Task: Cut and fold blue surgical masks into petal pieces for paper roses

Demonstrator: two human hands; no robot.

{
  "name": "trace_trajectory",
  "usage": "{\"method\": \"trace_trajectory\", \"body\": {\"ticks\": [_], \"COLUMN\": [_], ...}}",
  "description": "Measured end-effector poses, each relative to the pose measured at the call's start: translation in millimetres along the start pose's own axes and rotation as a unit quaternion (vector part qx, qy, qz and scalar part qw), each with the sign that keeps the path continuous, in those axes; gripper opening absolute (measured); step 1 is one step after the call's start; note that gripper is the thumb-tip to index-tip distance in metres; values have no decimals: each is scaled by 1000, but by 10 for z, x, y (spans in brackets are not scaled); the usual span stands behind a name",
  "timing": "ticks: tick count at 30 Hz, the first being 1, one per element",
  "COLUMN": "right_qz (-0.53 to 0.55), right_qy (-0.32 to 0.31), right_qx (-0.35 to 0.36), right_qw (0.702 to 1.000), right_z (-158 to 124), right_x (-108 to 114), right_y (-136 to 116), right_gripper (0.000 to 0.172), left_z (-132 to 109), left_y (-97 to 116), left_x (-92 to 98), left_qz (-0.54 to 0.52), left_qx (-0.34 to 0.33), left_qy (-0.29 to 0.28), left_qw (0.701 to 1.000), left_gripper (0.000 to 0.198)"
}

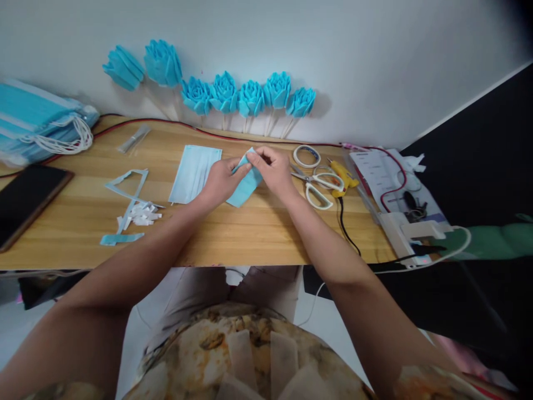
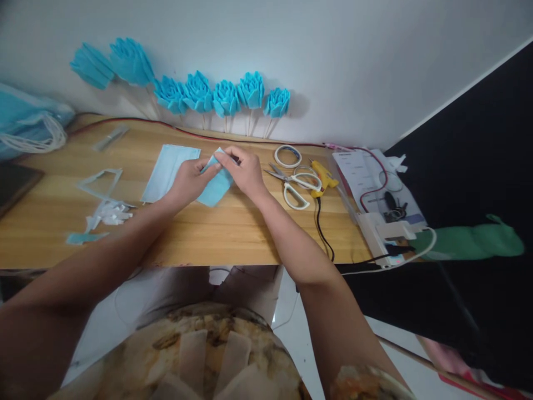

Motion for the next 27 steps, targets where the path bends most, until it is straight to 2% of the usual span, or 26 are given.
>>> {"method": "trace_trajectory", "body": {"ticks": [3,6,13,19,23,27], "right_qz": [-27,-79,-110,-71,-37,-38], "right_qy": [53,71,60,32,48,21], "right_qx": [0,-24,-37,-46,-38,-29], "right_qw": [998,994,991,996,997,999], "right_z": [46,94,106,101,130,105], "right_x": [89,174,187,125,173,152], "right_y": [55,137,177,247,269,138], "right_gripper": [48,51,55,52,51,52], "left_z": [-19,-49,-133,-136,-45,77], "left_y": [-54,-99,-86,-61,-18,88], "left_x": [-38,-77,-158,-183,-81,79], "left_qz": [15,7,-101,-55,-28,-54], "left_qx": [28,45,40,7,-5,-18], "left_qy": [-31,-57,-79,-137,-140,-87], "left_qw": [999,997,991,989,990,995], "left_gripper": [36,41,35,38,46,54]}}
Point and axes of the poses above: each hand's wrist, its own z-axis towards the middle knuckle, its own x-axis out of the back of the hand, y = z × x, the point moved 5 cm from there along z, towards the middle knuckle, and after that the axes turned 11 degrees about y, right-handed, at the moved point
